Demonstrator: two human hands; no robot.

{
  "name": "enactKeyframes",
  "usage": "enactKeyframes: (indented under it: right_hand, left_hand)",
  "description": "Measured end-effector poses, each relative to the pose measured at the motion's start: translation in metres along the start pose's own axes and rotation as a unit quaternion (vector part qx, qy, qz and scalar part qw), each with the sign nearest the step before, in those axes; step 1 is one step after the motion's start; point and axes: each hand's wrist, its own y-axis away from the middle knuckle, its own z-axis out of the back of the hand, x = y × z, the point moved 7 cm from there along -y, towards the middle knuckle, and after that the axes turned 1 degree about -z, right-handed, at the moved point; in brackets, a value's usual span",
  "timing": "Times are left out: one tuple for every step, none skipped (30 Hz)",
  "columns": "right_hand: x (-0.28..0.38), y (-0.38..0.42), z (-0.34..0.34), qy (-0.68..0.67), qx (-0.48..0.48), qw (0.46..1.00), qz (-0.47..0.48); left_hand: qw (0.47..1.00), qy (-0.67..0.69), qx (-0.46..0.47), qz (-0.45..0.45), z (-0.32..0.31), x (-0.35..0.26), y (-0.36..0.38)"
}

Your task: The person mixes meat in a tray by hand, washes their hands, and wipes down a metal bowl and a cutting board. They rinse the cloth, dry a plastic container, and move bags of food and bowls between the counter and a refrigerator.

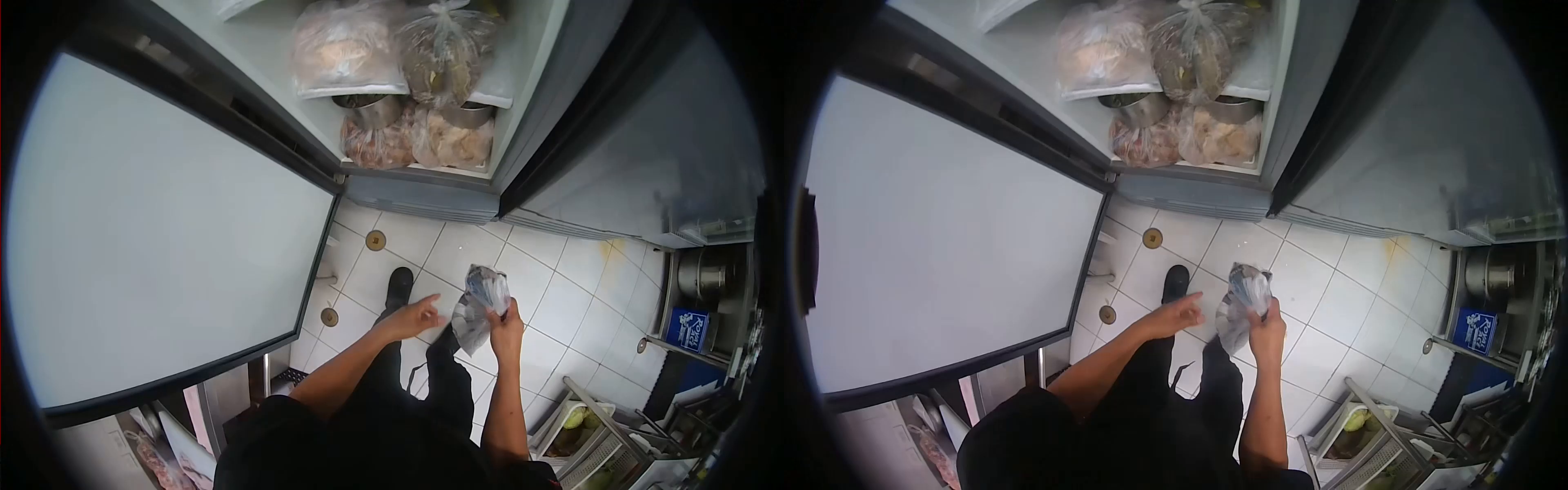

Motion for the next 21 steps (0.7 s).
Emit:
enactKeyframes:
  right_hand:
    - [0.003,-0.003,-0.005,-0.017,0.002,1.000,0.002]
    - [0.002,-0.008,-0.011,-0.011,0.011,1.000,0.014]
    - [0.004,-0.012,-0.017,-0.003,0.015,1.000,0.019]
    - [0.005,-0.014,-0.024,0.003,0.021,0.999,0.023]
    - [0.005,-0.016,-0.033,0.007,0.028,0.999,0.025]
    - [-0.006,-0.022,-0.059,0.002,0.034,0.999,0.019]
    - [-0.014,-0.026,-0.068,0.000,0.036,0.999,0.019]
    - [-0.023,-0.028,-0.076,-0.001,0.038,0.999,0.018]
    - [-0.034,-0.030,-0.086,0.016,0.038,0.999,0.011]
    - [-0.042,-0.033,-0.093,0.033,0.036,0.999,0.008]
    - [-0.049,-0.036,-0.100,0.051,0.034,0.998,0.005]
    - [-0.051,-0.036,-0.104,0.059,0.034,0.998,0.003]
    - [-0.054,-0.036,-0.109,0.059,0.038,0.997,-0.005]
    - [-0.055,-0.035,-0.113,0.060,0.043,0.997,-0.013]
    - [-0.057,-0.034,-0.116,0.062,0.048,0.997,-0.021]
    - [-0.058,-0.035,-0.119,0.069,0.050,0.996,-0.022]
    - [-0.058,-0.036,-0.120,0.070,0.053,0.996,-0.028]
    - [-0.048,-0.034,-0.118,0.072,0.056,0.995,-0.034]
    - [-0.040,-0.033,-0.116,0.074,0.058,0.995,-0.038]
    - [-0.034,-0.034,-0.113,0.064,0.050,0.996,-0.032]
    - [-0.029,-0.033,-0.110,0.055,0.044,0.997,-0.027]
  left_hand:
    - [0.997,-0.006,-0.059,-0.049,0.016,0.008,-0.011]
    - [0.990,0.027,-0.115,-0.071,0.038,0.021,-0.024]
    - [0.979,0.057,-0.170,-0.096,0.062,0.025,-0.033]
    - [0.963,0.126,-0.220,-0.092,0.100,0.016,-0.037]
    - [0.939,0.095,-0.320,-0.090,0.163,-0.001,-0.046]
    - [0.904,0.061,-0.416,-0.079,0.224,-0.016,-0.052]
    - [0.844,-0.050,-0.509,-0.164,0.267,-0.042,-0.055]
    - [0.815,-0.092,-0.543,-0.182,0.303,-0.060,-0.058]
    - [0.801,-0.081,-0.551,-0.220,0.331,-0.080,-0.067]
    - [0.785,-0.130,-0.566,-0.217,0.360,-0.091,-0.083]
    - [0.766,-0.178,-0.579,-0.215,0.383,-0.099,-0.097]
    - [0.778,-0.176,-0.569,-0.201,0.400,-0.102,-0.113]
    - [0.789,-0.173,-0.559,-0.187,0.413,-0.105,-0.126]
    - [0.800,-0.170,-0.550,-0.172,0.421,-0.105,-0.134]
    - [0.810,-0.139,-0.548,-0.155,0.427,-0.103,-0.138]
    - [0.819,-0.107,-0.547,-0.138,0.430,-0.104,-0.139]
    - [0.827,-0.076,-0.544,-0.121,0.434,-0.105,-0.139]
    - [0.822,-0.065,-0.548,-0.140,0.430,-0.108,-0.131]
    - [0.816,-0.053,-0.552,-0.162,0.421,-0.109,-0.118]
    - [0.810,-0.043,-0.555,-0.185,0.410,-0.111,-0.104]
    - [0.814,-0.025,-0.549,-0.189,0.399,-0.105,-0.092]
